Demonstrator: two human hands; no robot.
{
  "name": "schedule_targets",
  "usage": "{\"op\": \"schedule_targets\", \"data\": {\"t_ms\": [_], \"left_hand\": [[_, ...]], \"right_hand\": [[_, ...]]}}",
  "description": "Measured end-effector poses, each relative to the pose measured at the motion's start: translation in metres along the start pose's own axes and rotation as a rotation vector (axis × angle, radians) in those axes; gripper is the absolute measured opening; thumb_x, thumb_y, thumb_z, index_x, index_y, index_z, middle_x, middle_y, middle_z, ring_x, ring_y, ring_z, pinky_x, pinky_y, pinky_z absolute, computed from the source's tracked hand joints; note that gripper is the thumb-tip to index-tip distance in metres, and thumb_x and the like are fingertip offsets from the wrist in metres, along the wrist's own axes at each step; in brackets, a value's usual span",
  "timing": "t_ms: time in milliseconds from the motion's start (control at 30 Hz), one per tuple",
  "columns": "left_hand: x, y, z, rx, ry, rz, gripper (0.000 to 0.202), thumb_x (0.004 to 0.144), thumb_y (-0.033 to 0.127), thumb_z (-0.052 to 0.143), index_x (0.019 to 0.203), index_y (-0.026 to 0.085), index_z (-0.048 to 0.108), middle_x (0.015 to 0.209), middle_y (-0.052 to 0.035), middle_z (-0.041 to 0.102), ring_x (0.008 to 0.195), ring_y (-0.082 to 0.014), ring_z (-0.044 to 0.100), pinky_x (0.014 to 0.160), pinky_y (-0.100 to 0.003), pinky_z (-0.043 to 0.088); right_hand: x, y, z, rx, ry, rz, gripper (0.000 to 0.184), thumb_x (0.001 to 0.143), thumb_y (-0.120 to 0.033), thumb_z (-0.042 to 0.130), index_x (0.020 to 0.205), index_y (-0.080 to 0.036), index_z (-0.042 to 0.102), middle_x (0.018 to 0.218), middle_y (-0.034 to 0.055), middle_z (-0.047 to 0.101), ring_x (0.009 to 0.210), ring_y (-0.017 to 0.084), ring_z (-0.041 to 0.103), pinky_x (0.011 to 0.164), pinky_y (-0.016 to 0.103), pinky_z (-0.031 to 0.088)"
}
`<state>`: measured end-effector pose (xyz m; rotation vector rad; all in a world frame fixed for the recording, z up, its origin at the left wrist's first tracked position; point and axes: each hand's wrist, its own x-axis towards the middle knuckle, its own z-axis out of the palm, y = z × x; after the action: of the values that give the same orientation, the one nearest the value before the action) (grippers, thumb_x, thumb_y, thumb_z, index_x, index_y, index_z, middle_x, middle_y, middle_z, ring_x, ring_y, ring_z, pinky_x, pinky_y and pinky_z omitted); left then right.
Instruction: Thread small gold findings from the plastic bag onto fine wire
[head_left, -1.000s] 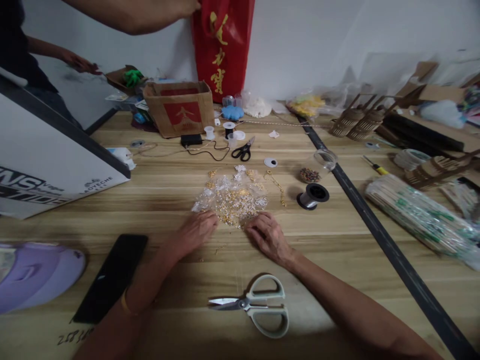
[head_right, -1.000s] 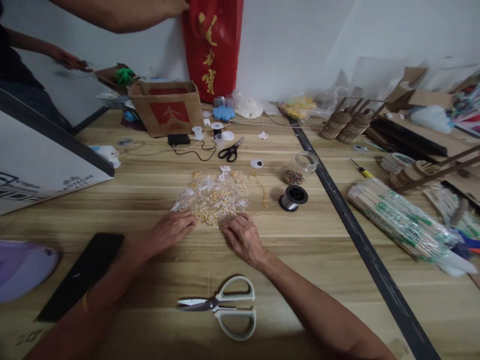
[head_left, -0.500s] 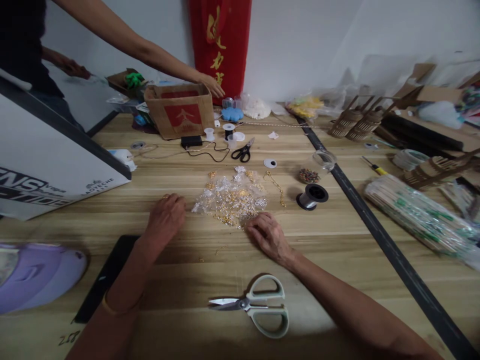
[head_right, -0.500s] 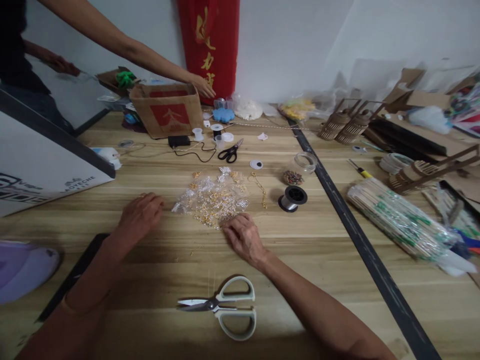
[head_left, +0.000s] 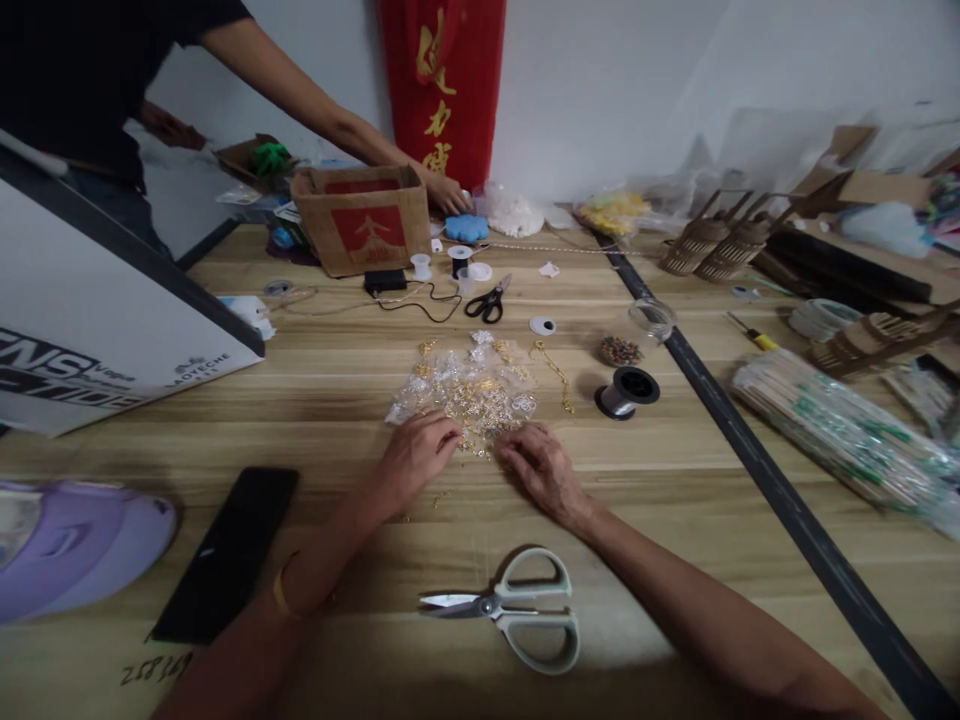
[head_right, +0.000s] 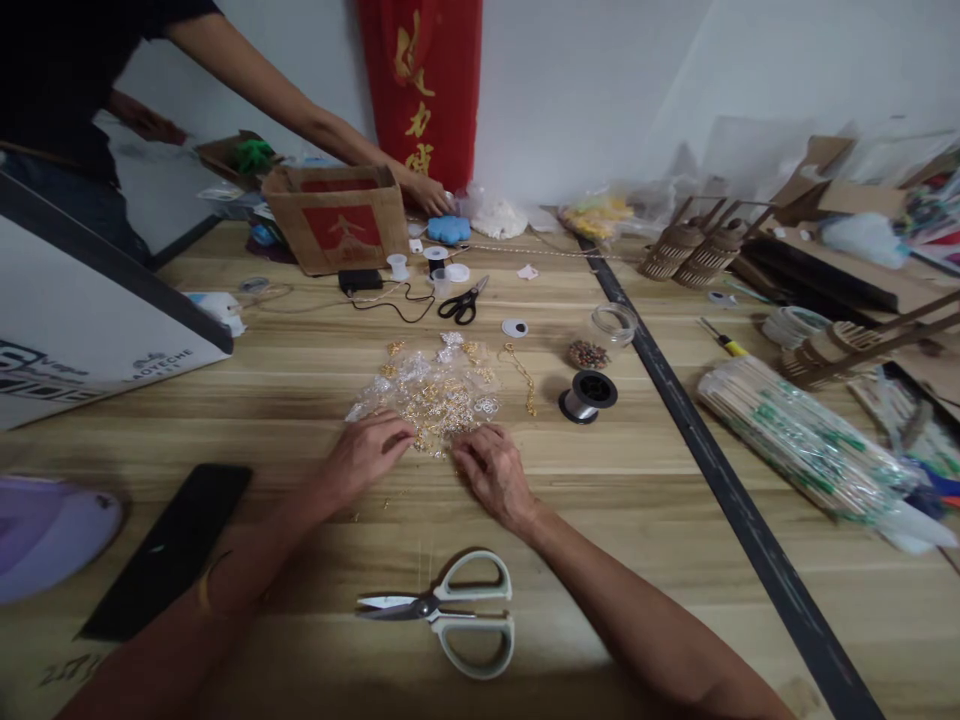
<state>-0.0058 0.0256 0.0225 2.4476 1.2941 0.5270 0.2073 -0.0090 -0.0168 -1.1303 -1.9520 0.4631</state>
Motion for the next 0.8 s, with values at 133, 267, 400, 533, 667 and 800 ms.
{"op": "schedule_targets", "data": {"t_ms": [133, 267, 400, 533, 667, 800], "left_hand": [[0.001, 0.010, 0.006, -0.009, -0.111, 0.056, 0.014, 0.088, 0.016, 0.051, 0.087, 0.015, 0.064, 0.087, -0.0048, 0.062, 0.084, -0.0177, 0.057, 0.079, -0.029, 0.044], [0.002, 0.016, 0.012, 0.045, -0.176, 0.097, 0.013, 0.089, 0.019, 0.051, 0.090, 0.015, 0.064, 0.090, -0.0053, 0.060, 0.088, -0.0189, 0.055, 0.082, -0.031, 0.043], [0.004, 0.020, 0.020, 0.122, -0.195, 0.154, 0.016, 0.090, 0.021, 0.048, 0.086, 0.015, 0.062, 0.091, -0.0063, 0.058, 0.093, -0.0204, 0.053, 0.086, -0.033, 0.042], [0.007, 0.023, 0.023, 0.192, -0.182, 0.157, 0.021, 0.091, 0.018, 0.044, 0.081, 0.014, 0.062, 0.088, -0.0072, 0.058, 0.091, -0.0210, 0.052, 0.086, -0.035, 0.042], [0.009, 0.021, 0.021, 0.216, -0.158, 0.138, 0.023, 0.092, 0.015, 0.042, 0.080, 0.014, 0.062, 0.084, -0.0065, 0.059, 0.088, -0.0202, 0.053, 0.086, -0.035, 0.042], [0.007, 0.017, 0.021, 0.173, -0.086, 0.114, 0.022, 0.091, 0.014, 0.043, 0.082, 0.015, 0.063, 0.085, -0.0062, 0.061, 0.087, -0.0200, 0.053, 0.083, -0.034, 0.043]], "right_hand": [[0.000, -0.001, -0.001, -0.012, -0.012, 0.009, 0.008, 0.090, -0.022, 0.052, 0.087, -0.020, 0.059, 0.080, 0.0036, 0.064, 0.077, 0.018, 0.057, 0.080, 0.036, 0.043], [0.000, 0.000, 0.000, -0.045, -0.001, 0.010, 0.010, 0.090, -0.021, 0.051, 0.083, -0.020, 0.057, 0.077, 0.0032, 0.062, 0.075, 0.018, 0.055, 0.078, 0.035, 0.042], [-0.001, 0.003, 0.001, -0.059, -0.007, 0.011, 0.010, 0.090, -0.021, 0.049, 0.082, -0.020, 0.056, 0.076, 0.0031, 0.061, 0.075, 0.018, 0.054, 0.077, 0.035, 0.041], [-0.001, 0.005, 0.001, -0.054, -0.005, 0.017, 0.010, 0.090, -0.021, 0.049, 0.082, -0.020, 0.055, 0.076, 0.0030, 0.061, 0.075, 0.018, 0.054, 0.077, 0.034, 0.041], [0.000, 0.003, 0.000, -0.050, 0.000, 0.019, 0.011, 0.090, -0.021, 0.048, 0.081, -0.020, 0.055, 0.075, 0.0029, 0.060, 0.074, 0.018, 0.054, 0.078, 0.034, 0.040], [0.000, 0.002, -0.001, -0.036, -0.001, 0.037, 0.011, 0.089, -0.021, 0.048, 0.081, -0.020, 0.055, 0.076, 0.0030, 0.061, 0.074, 0.018, 0.054, 0.079, 0.034, 0.040]]}}
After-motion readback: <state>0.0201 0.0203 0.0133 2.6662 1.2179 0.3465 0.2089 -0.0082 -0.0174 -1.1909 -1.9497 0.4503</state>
